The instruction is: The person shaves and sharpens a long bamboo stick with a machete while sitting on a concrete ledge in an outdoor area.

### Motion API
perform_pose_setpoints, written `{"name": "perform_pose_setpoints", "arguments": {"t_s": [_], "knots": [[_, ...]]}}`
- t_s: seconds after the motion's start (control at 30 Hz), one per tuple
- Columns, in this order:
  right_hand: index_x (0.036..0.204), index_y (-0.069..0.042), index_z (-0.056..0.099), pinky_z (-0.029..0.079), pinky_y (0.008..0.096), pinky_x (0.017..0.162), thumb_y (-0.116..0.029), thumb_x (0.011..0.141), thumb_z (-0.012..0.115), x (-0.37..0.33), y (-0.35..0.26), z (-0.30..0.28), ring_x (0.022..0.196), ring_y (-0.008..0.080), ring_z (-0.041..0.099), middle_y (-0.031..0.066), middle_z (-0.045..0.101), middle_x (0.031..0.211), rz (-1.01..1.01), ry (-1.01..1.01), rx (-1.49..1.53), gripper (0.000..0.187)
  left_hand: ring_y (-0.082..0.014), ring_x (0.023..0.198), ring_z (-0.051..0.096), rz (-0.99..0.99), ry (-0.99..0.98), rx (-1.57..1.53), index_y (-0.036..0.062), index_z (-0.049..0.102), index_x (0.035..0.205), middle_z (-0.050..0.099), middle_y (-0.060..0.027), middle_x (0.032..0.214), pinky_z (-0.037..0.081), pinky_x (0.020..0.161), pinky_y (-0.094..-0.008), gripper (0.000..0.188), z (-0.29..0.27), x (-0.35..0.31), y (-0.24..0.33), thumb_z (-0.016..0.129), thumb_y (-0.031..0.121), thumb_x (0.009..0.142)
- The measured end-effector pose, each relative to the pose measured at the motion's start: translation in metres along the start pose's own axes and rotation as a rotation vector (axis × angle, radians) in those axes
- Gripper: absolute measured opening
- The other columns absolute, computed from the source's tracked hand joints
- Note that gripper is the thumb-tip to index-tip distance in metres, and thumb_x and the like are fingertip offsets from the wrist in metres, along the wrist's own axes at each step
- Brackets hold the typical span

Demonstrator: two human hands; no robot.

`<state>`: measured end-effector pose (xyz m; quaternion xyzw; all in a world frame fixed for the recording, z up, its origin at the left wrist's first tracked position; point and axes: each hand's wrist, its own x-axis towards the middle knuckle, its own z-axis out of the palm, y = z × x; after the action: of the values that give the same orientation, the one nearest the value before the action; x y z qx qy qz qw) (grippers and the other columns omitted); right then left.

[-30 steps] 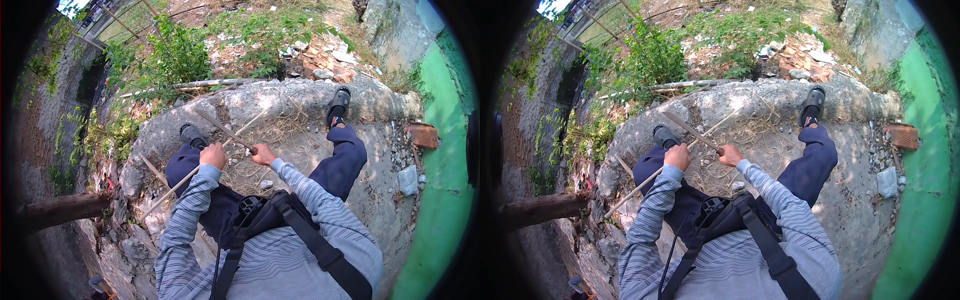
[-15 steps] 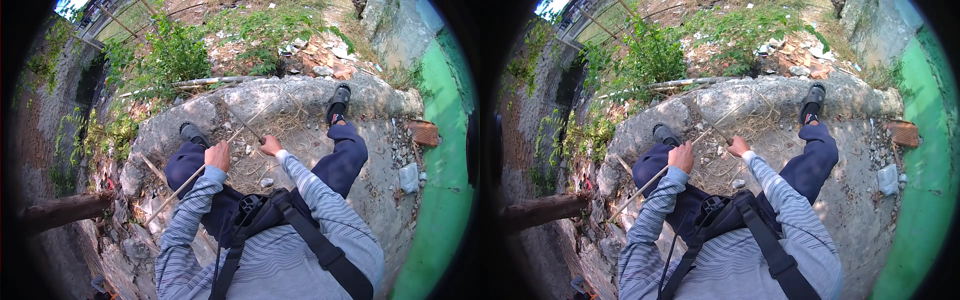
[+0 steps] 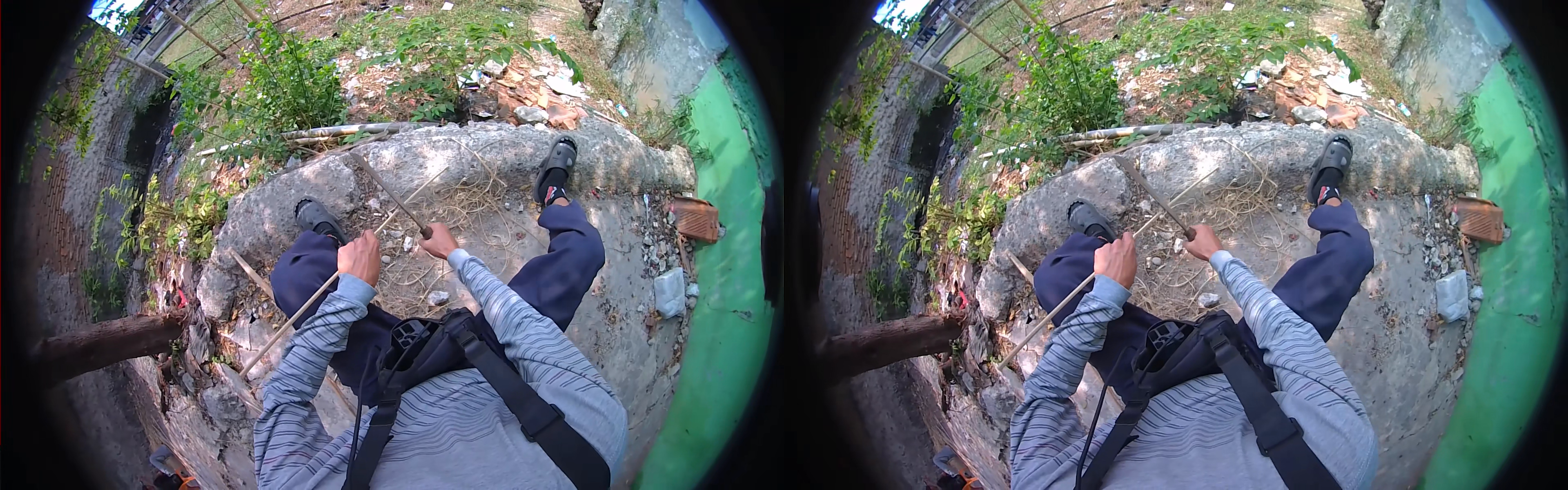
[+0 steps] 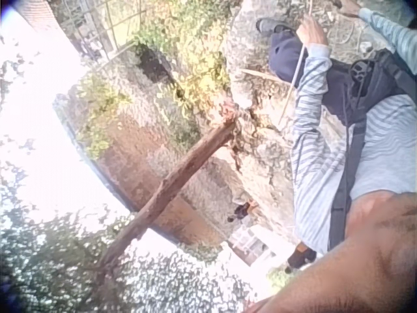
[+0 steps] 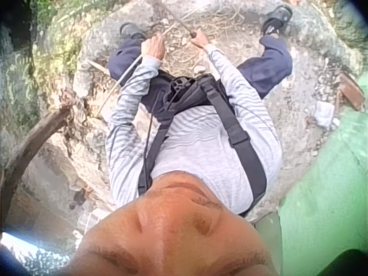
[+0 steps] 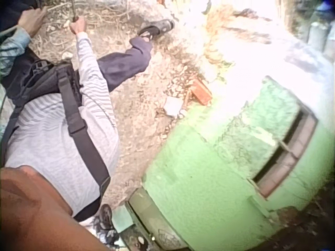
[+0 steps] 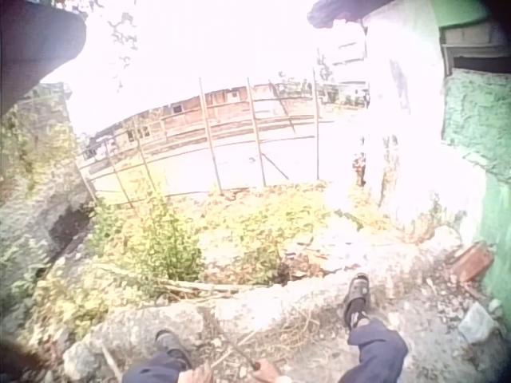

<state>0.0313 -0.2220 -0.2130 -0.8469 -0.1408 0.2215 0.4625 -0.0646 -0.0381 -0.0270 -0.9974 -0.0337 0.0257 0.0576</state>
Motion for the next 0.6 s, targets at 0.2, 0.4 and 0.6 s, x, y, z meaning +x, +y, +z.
{"name": "perform_pose_setpoints", "arguments": {"t_s": [0.2,0.4,0.6], "knots": [[0.068,0.003,0.055,0.045,0.0433,0.061,-0.025,0.069,0.069,-0.001,-0.015,-0.014,0.059,0.0320,0.055,0.0195,0.058,0.063,0.000,-0.053,-0.059,0.031,-0.0274,0.064,0.070,-0.063,-0.021,0.025,0.0093,0.054,0.087,0.068,-0.0105,0.070,0.053,0.053,-0.0394,0.007,0.004,-0.006,-0.006,0.058,0.015,0.086],[0.084,0.000,0.066,0.046,0.0461,0.065,-0.024,0.073,0.069,0.004,-0.021,0.000,0.068,0.0381,0.062,0.0225,0.060,0.069,-0.112,-0.058,-0.065,0.026,-0.0283,0.065,0.070,-0.032,0.014,0.032,0.0088,0.054,0.088,0.068,-0.0107,0.072,0.054,0.053,-0.0391,0.006,-0.004,-0.009,-0.008,0.058,0.013,0.086],[0.085,-0.002,0.065,0.047,0.0445,0.065,-0.028,0.072,0.071,0.035,0.036,-0.022,0.068,0.0370,0.061,0.0207,0.062,0.070,0.138,0.122,-0.134,0.030,-0.0261,0.066,0.071,-0.019,-0.022,0.006,0.0072,0.055,0.086,0.069,-0.0115,0.073,0.054,0.053,-0.0382,0.006,-0.003,-0.004,0.002,0.058,0.013,0.087]]}}
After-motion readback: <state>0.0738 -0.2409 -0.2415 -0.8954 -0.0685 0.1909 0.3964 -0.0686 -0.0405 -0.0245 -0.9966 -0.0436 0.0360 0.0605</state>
